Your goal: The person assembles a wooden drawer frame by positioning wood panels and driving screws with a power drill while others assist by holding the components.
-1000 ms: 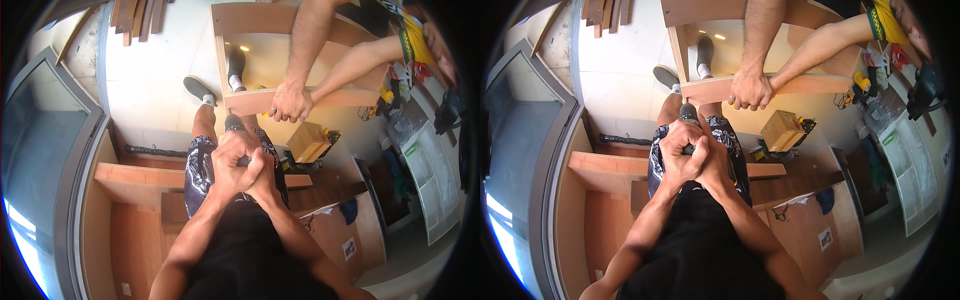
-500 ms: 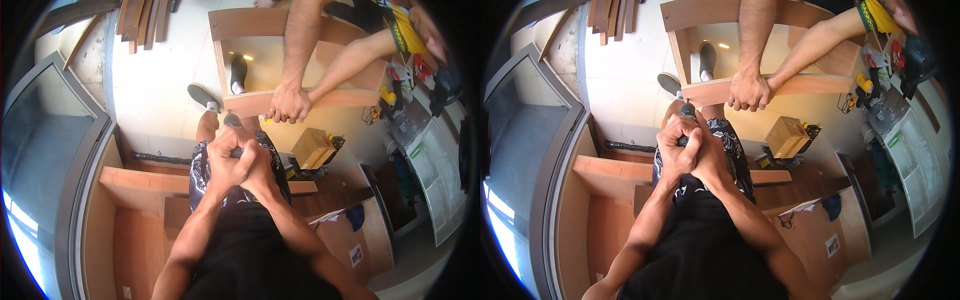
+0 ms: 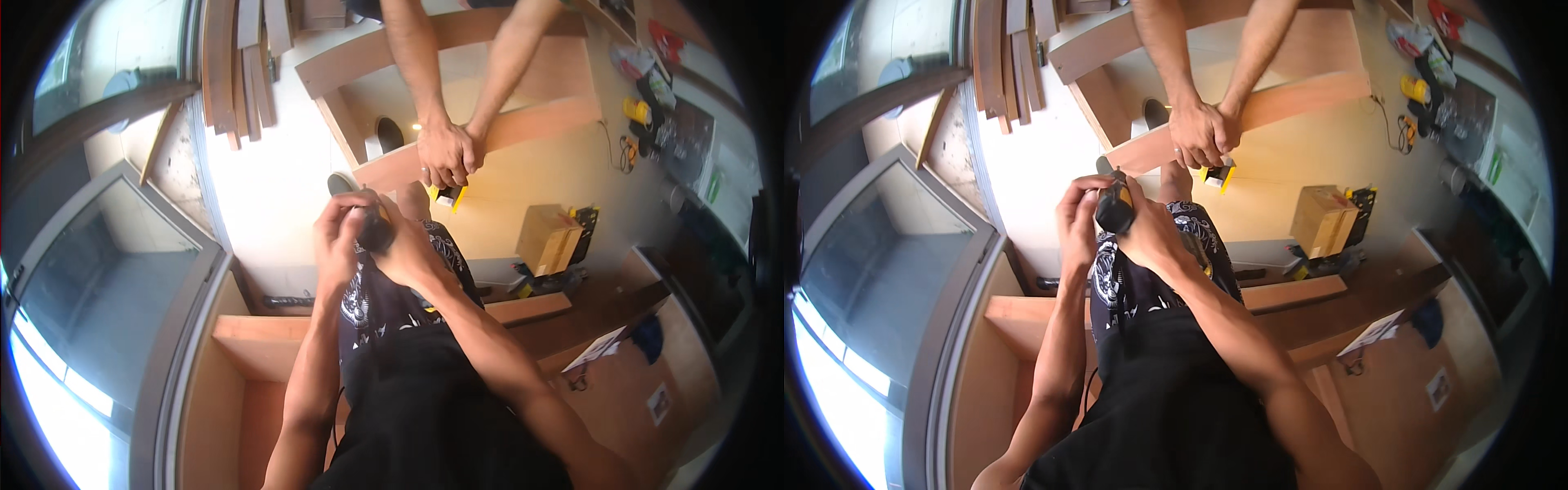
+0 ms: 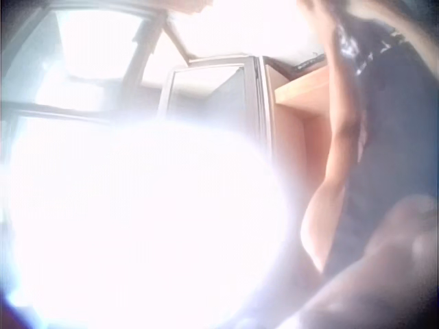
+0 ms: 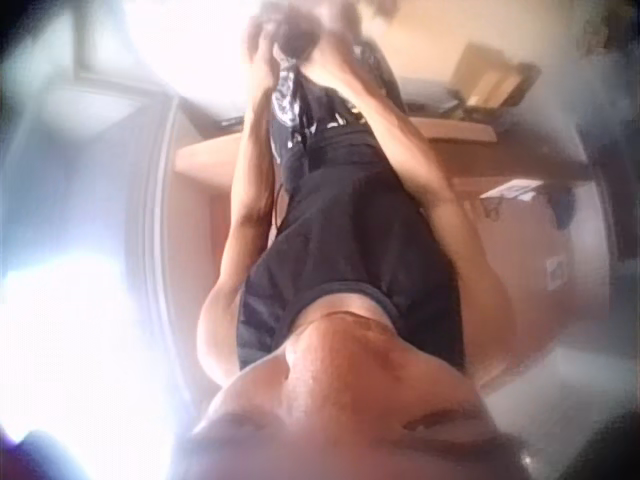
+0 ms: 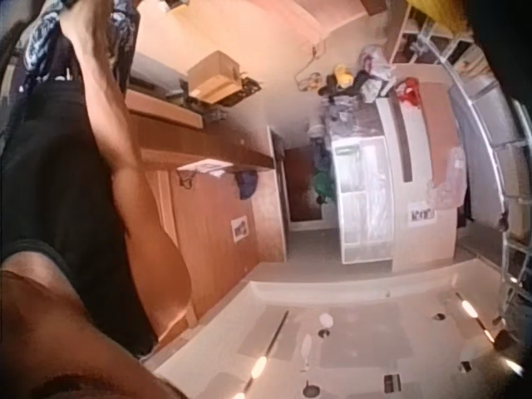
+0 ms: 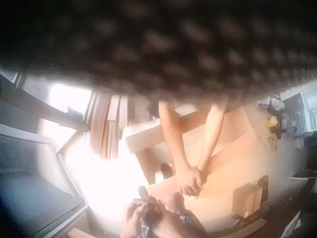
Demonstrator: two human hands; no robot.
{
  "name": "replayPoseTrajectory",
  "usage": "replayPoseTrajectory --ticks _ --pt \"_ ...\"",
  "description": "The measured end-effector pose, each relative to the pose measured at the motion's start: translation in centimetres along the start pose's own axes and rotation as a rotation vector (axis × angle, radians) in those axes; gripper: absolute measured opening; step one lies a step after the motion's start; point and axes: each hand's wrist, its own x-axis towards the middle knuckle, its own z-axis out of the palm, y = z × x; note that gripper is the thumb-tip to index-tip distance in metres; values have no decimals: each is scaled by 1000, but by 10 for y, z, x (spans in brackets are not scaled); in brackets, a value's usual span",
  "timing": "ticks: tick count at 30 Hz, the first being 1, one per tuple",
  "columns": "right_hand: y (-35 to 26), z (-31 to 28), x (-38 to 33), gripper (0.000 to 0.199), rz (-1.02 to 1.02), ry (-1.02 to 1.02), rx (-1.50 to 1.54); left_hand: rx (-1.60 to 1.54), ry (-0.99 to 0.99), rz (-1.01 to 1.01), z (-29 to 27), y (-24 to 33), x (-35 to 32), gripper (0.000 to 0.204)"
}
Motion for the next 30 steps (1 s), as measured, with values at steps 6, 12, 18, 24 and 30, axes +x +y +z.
replayPoseTrajectory --ticks 6,12,18,24,30 --pt "26 -30 -114 75 13 227 470 1083 -358 176 -60 -69 -29 17" --pt "126 38 -209 52 297 664 677 2314 -1296 784 -2 -138 -24 50" --pt "171 99 -276 38 681 838 1081 3505 -1383 1260 10 -210 79 43" --pt "210 127 -297 36 615 994 1383 3578 -1536 963 -12 -220 119 36" --pt "218 127 -303 39 676 964 1253 3857 -1522 1061 -5 -216 120 38"
